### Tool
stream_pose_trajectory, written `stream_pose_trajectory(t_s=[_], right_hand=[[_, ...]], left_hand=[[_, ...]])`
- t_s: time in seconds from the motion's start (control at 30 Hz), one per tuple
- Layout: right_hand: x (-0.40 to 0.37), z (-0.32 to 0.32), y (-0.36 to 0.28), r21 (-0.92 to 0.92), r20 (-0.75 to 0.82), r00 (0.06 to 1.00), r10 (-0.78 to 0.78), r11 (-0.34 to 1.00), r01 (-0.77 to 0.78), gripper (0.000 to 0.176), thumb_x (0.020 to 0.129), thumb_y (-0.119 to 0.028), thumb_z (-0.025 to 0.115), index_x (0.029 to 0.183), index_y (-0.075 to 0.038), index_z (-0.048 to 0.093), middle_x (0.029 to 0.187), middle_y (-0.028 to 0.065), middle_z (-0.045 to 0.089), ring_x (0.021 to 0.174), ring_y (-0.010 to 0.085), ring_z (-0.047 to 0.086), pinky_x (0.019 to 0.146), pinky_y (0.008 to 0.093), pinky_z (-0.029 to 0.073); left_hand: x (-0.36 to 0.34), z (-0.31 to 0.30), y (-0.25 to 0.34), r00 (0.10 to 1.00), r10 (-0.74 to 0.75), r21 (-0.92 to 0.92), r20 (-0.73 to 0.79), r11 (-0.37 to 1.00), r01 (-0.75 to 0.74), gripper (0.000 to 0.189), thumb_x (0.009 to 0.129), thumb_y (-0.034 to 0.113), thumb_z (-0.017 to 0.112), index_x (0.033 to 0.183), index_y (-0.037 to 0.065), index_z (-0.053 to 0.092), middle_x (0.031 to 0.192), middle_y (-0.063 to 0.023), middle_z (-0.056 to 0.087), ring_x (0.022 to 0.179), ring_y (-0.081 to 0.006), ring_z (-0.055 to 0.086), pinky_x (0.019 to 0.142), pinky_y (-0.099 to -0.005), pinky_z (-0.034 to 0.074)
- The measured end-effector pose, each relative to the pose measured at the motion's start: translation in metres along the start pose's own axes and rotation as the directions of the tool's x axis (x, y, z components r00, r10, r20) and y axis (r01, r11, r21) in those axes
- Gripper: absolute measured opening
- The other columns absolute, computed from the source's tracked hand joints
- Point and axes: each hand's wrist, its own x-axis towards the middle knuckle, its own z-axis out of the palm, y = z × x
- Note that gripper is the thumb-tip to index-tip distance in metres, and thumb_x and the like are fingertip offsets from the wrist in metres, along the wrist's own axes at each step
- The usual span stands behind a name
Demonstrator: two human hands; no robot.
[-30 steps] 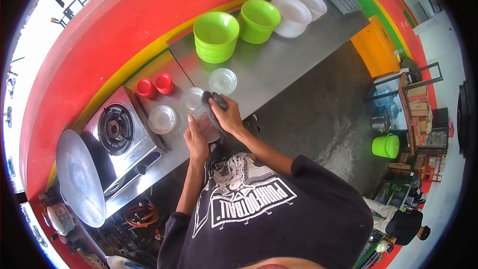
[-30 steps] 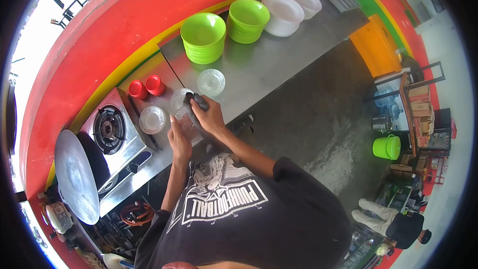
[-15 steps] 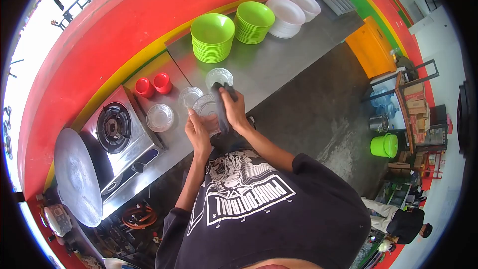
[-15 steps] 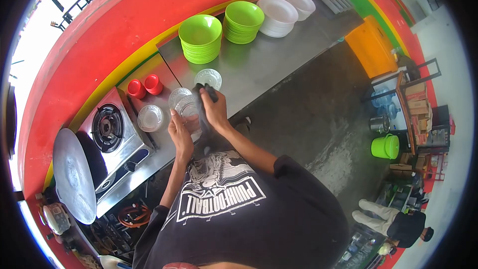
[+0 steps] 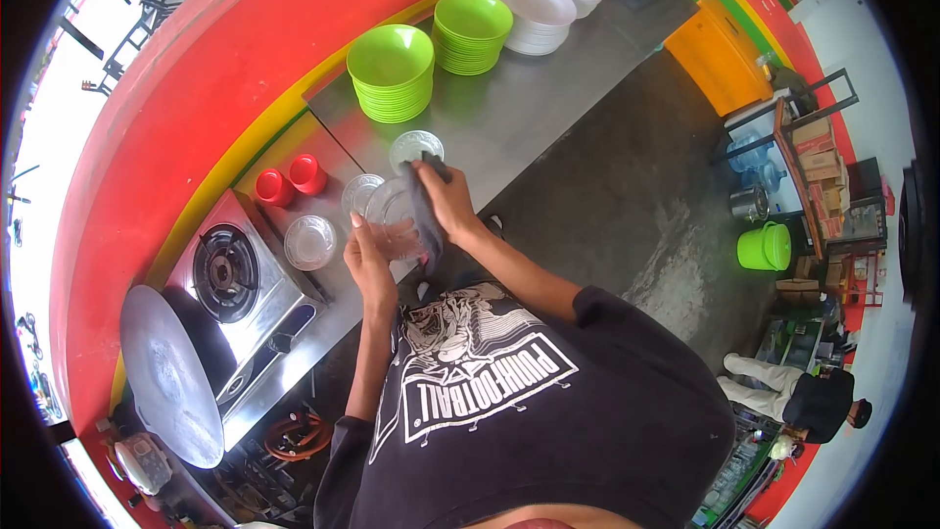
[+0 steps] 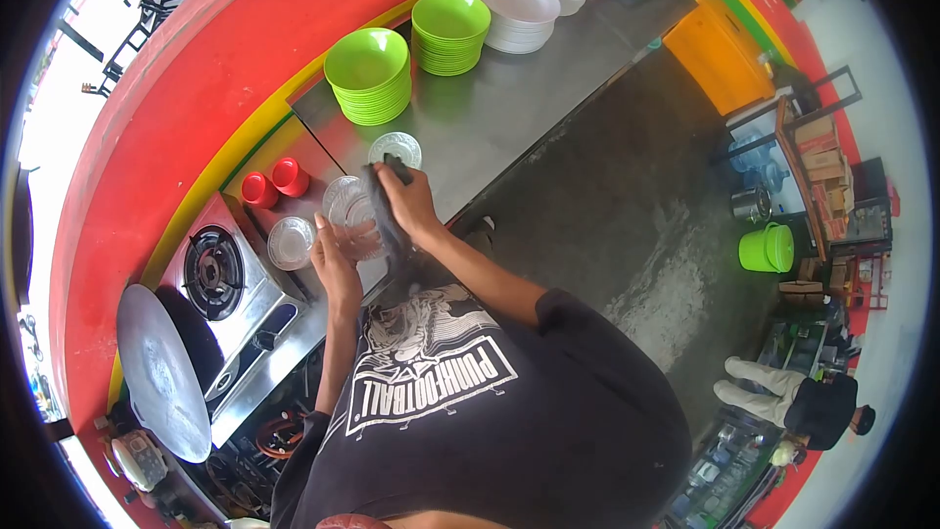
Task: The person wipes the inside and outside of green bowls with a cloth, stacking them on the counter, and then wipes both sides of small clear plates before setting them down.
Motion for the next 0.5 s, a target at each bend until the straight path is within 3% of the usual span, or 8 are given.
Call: stream_pose_trajectory(t_s=[0.07,0.17,0.27,0.3,0.4,0.5], right_hand=[[-0.002,0.001,0.008,0.097,-0.063,0.998,-0.014,0.995,0.020,0.033,0.098,-0.032,0.063,0.093,-0.001,0.071,0.075,-0.0020,0.065,0.066,0.0061,0.056,0.059,0.0283,0.045],[-0.009,-0.002,0.007,-0.057,0.063,0.998,-0.023,0.998,0.027,0.035,0.098,-0.035,0.062,0.099,-0.001,0.071,0.078,-0.0001,0.065,0.072,0.0073,0.059,0.063,0.0264,0.046],[-0.007,-0.011,-0.008,-0.010,0.278,0.917,0.285,0.956,-0.294,0.040,0.101,-0.037,0.056,0.112,0.000,0.069,0.088,0.0016,0.068,0.073,0.0075,0.060,0.064,0.0235,0.049],[-0.006,-0.016,-0.016,-0.014,0.438,0.834,0.336,0.930,-0.368,0.044,0.101,-0.041,0.057,0.116,-0.001,0.068,0.096,0.0051,0.069,0.082,0.0108,0.064,0.074,0.0253,0.052],[-0.022,-0.003,-0.031,0.190,0.455,0.801,0.390,0.836,-0.515,0.050,0.101,-0.046,0.057,0.120,0.000,0.063,0.099,0.0066,0.067,0.090,0.0119,0.064,0.081,0.0275,0.052],[-0.020,0.001,-0.004,0.070,0.167,0.982,0.093,0.992,-0.105,0.048,0.103,-0.047,0.054,0.125,-0.003,0.056,0.101,0.0057,0.066,0.100,0.0115,0.062,0.088,0.0282,0.050]], left_hand=[[-0.006,0.008,-0.003,0.995,0.096,0.061,-0.027,0.994,-0.094,0.057,0.108,0.048,0.038,0.082,-0.001,0.052,0.072,-0.0179,0.068,0.058,-0.0235,0.069,0.048,-0.0321,0.057],[0.005,-0.009,-0.012,0.986,0.149,0.133,-0.077,0.981,-0.138,0.056,0.108,0.050,0.038,0.076,0.006,0.050,0.062,-0.0111,0.063,0.054,-0.0203,0.067,0.043,-0.0272,0.051],[0.006,-0.022,0.011,0.993,0.077,0.212,0.093,0.973,-0.096,0.055,0.108,0.049,0.038,0.071,0.008,0.046,0.056,-0.0022,0.049,0.048,-0.0142,0.060,0.039,-0.0255,0.046],[0.006,-0.023,0.017,0.978,0.115,0.272,0.172,0.949,-0.160,0.057,0.108,0.049,0.040,0.067,0.011,0.042,0.056,0.0030,0.037,0.044,-0.0088,0.050,0.037,-0.0263,0.043],[0.004,-0.019,0.024,0.977,0.125,0.319,0.175,0.931,-0.176,0.057,0.108,0.049,0.041,0.064,0.012,0.040,0.056,0.0045,0.033,0.043,-0.0060,0.044,0.037,-0.0260,0.041],[0.005,-0.026,0.010,0.985,0.119,0.295,0.123,0.944,-0.150,0.062,0.107,0.052,0.040,0.064,0.007,0.046,0.048,-0.0041,0.049,0.040,-0.0150,0.057,0.035,-0.0269,0.043]])
